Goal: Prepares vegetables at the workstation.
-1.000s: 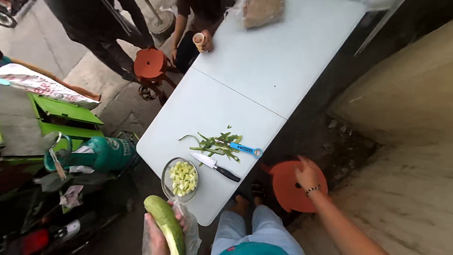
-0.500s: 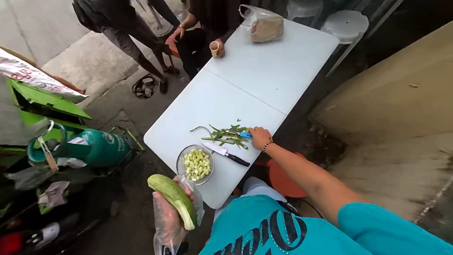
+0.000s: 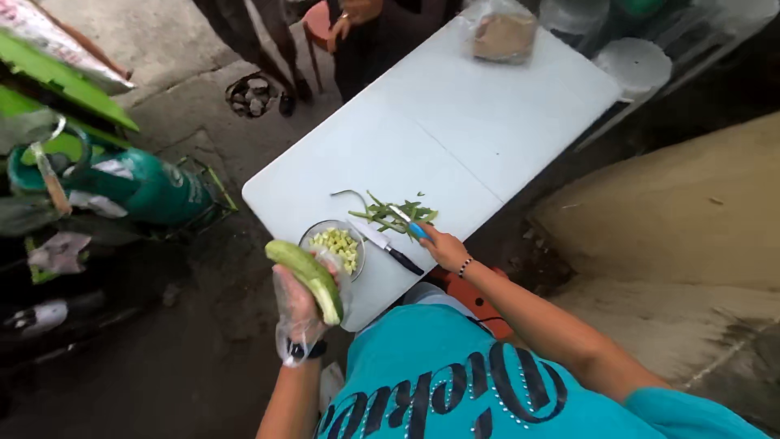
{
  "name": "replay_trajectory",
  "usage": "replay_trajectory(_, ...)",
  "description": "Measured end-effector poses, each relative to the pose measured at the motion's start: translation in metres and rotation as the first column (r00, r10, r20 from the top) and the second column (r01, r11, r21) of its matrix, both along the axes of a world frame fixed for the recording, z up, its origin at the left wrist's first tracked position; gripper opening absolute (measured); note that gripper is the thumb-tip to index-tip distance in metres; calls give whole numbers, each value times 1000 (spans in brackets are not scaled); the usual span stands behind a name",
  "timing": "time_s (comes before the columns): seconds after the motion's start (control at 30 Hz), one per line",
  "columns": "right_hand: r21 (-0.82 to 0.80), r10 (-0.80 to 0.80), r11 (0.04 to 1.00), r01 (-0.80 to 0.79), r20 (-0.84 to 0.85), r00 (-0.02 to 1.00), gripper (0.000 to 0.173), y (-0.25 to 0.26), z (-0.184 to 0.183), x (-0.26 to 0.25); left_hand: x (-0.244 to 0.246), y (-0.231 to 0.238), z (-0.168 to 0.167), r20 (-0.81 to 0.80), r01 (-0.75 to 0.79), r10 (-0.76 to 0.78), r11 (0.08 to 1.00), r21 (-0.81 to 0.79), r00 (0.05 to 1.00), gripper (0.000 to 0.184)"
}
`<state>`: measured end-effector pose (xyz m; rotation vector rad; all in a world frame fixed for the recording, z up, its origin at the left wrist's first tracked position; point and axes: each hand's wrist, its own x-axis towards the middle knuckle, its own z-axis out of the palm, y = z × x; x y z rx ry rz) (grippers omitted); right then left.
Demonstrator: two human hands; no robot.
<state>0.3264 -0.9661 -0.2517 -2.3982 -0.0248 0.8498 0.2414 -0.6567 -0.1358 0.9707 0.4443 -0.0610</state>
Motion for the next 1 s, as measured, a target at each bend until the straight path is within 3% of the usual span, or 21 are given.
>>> replay_trajectory(0.1, 351, -70, 933, 81, -44, 997, 45, 4, 8, -7, 17, -16, -9, -47, -22, 19, 998, -62, 999, 90)
replay_trajectory(0.23, 472, -84, 881, 13, 129, 988, 45, 14, 42, -14, 30, -35, -24, -82, 24, -35, 992, -127, 996, 86)
replay_trajectory(0.37, 483, 18, 853, -199, 354, 935, 41, 18, 66, -21, 36, -53, -37, -209, 57, -73, 995, -78, 975, 78)
replay_trajectory(0.5, 402, 90, 862, -309, 478, 873, 35, 20, 71, -30, 37, -63, -40, -316, 138, -129, 990, 8, 940, 80)
replay_trajectory(0.73, 321, 69, 907, -272, 523, 849, 36, 18, 62, -36, 37, -65, -40, -353, 282, -270, 959, -17, 896, 78)
replay_trajectory(1.0, 280, 97, 915, -291, 546, 832, 38, 15, 56, -41, 36, -63, -48, -307, 321, -346, 938, -131, 886, 76)
